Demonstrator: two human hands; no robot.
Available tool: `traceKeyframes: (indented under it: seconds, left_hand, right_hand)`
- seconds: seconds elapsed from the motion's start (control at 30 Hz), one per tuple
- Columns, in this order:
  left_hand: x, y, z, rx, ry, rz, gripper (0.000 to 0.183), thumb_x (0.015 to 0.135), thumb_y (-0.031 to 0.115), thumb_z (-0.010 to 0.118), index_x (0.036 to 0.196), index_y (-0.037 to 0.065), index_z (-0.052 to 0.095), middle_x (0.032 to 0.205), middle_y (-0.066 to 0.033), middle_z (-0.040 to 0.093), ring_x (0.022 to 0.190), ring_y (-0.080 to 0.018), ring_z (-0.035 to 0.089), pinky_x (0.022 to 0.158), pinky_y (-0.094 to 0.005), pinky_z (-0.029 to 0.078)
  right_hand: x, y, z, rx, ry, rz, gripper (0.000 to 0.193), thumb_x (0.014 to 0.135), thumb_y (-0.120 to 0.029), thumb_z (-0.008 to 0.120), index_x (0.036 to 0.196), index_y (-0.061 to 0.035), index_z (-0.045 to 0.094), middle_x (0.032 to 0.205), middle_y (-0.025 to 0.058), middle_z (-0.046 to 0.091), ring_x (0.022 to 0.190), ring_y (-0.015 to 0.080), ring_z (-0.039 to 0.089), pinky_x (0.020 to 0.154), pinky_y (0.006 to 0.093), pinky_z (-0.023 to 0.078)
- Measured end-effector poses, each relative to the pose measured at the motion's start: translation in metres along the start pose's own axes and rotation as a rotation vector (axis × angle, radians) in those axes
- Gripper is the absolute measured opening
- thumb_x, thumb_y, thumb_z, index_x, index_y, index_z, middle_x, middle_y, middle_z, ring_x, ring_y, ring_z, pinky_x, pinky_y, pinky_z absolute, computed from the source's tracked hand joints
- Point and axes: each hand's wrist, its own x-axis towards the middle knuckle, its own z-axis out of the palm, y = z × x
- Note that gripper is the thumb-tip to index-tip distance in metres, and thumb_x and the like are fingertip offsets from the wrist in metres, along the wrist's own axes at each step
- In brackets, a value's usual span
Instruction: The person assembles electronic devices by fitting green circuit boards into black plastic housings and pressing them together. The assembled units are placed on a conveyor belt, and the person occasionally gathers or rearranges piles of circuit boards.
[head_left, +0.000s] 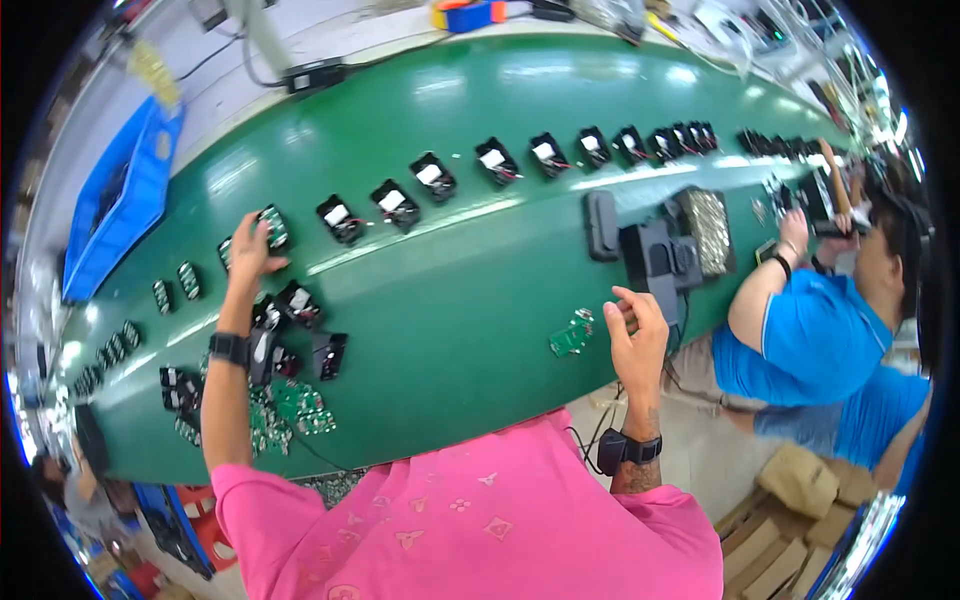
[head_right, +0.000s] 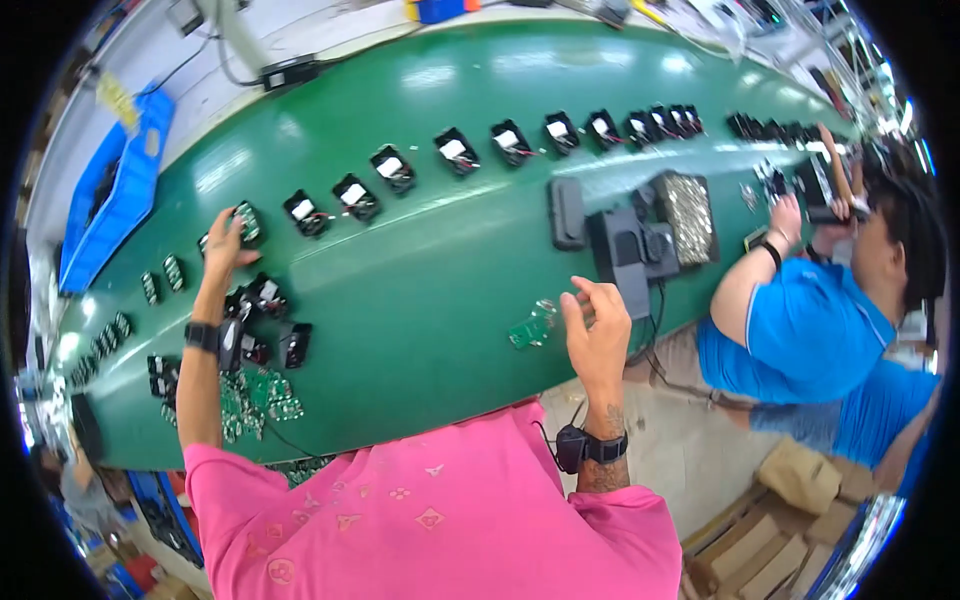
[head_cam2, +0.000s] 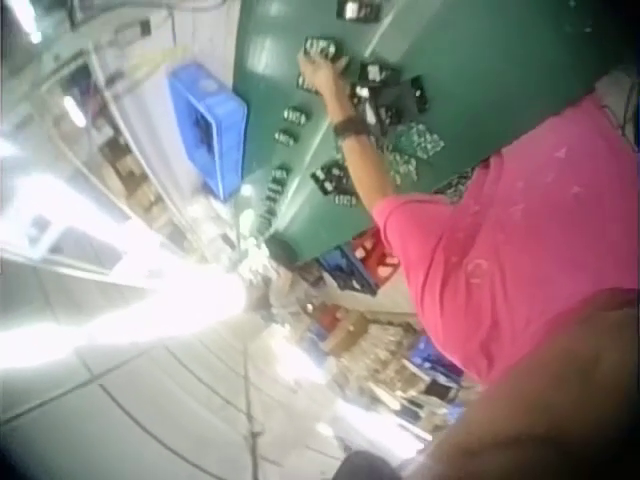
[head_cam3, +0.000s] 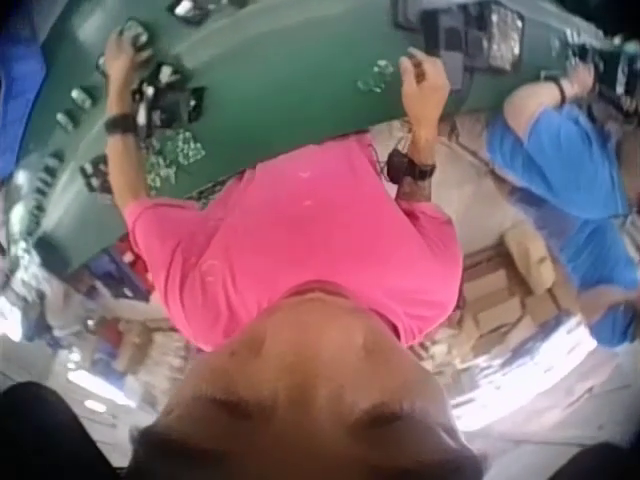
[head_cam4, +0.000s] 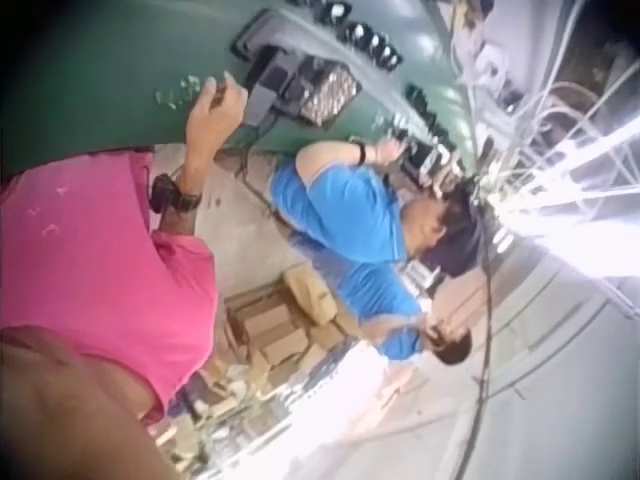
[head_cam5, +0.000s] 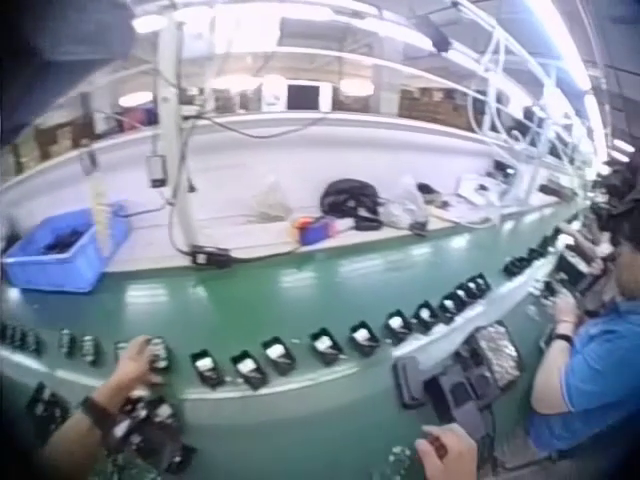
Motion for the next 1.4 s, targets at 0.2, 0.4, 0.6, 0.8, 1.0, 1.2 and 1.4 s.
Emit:
traceKeyframes:
  seconds: [0.2,0.4,0.6,0.8,1.0,1.2,1.4]
  left_hand:
    - [-0.037,0.039,0.015,0.826,0.164,0.662,0.068,0.087,0.029,0.072,0.145,0.007,0.045,0.126,-0.0240,0.057,0.109,-0.0408,0.060,0.087,-0.0483,0.051]
    - [-0.068,0.071,0.088,0.964,-0.200,0.567,0.098,0.076,0.042,0.082,0.152,0.005,0.033,0.140,-0.0272,0.048,0.127,-0.0446,0.050,0.105,-0.0475,0.046]
    - [-0.080,0.063,0.088,0.665,-0.121,0.619,0.063,0.083,0.038,0.073,0.137,0.009,0.057,0.107,-0.0205,0.061,0.093,-0.0348,0.060,0.086,-0.0441,0.050]
    - [-0.177,0.081,0.079,-0.361,-0.693,0.182,0.051,0.090,0.030,0.062,0.132,0.001,0.061,0.124,-0.0105,0.058,0.098,-0.0173,0.063,0.066,-0.0248,0.049]
    - [-0.215,0.049,0.122,-0.680,-0.767,0.025,0.046,0.093,0.033,0.055,0.120,-0.003,0.063,0.122,-0.0123,0.059,0.090,-0.0173,0.066,0.056,-0.0236,0.046]
    - [-0.225,0.044,0.143,-0.652,-0.686,0.103,0.037,0.083,0.026,0.059,0.102,-0.003,0.071,0.131,-0.0150,0.056,0.094,-0.0182,0.065,0.056,-0.0247,0.054]
    - [-0.234,0.043,0.156,-0.652,-0.671,0.091,0.019,0.085,0.013,0.064,0.094,-0.002,0.072,0.134,-0.0128,0.053,0.092,-0.0165,0.064,0.063,-0.0263,0.056]
  right_hand:
    - [-0.031,-0.004,0.020,-0.020,-0.186,0.036,0.043,0.078,-0.007,0.078,0.119,-0.0019,0.067,0.117,0.0130,0.054,0.094,0.0220,0.059,0.072,0.0317,0.049]
    - [-0.013,-0.020,0.069,-0.073,-0.224,-0.268,0.033,0.078,-0.008,0.078,0.108,-0.0003,0.068,0.108,0.0159,0.056,0.096,0.0345,0.061,0.078,0.0428,0.051]
    - [-0.003,-0.034,0.074,-0.142,-0.214,-0.368,0.022,0.076,-0.008,0.079,0.096,-0.0013,0.071,0.094,0.0116,0.062,0.088,0.0312,0.056,0.079,0.0409,0.047]
    - [0.001,-0.031,0.053,-0.152,-0.237,-0.403,0.016,0.073,-0.005,0.080,0.085,-0.0011,0.071,0.085,0.0094,0.062,0.083,0.0291,0.054,0.075,0.0384,0.046]
    - [0.007,-0.041,0.047,0.661,-0.337,0.185,0.020,0.088,0.002,0.070,0.106,0.0031,0.063,0.085,0.0036,0.061,0.072,0.0085,0.063,0.059,0.0213,0.047]
    - [0.008,-0.073,0.057,0.906,-0.308,0.198,0.027,0.092,0.004,0.064,0.118,0.0064,0.058,0.091,0.0081,0.064,0.074,0.0158,0.068,0.066,0.0266,0.057]
    - [0.005,-0.064,0.068,0.903,-0.373,0.175,0.019,0.091,0.002,0.066,0.109,0.0060,0.062,0.092,0.0042,0.057,0.071,0.0134,0.064,0.064,0.0243,0.053]
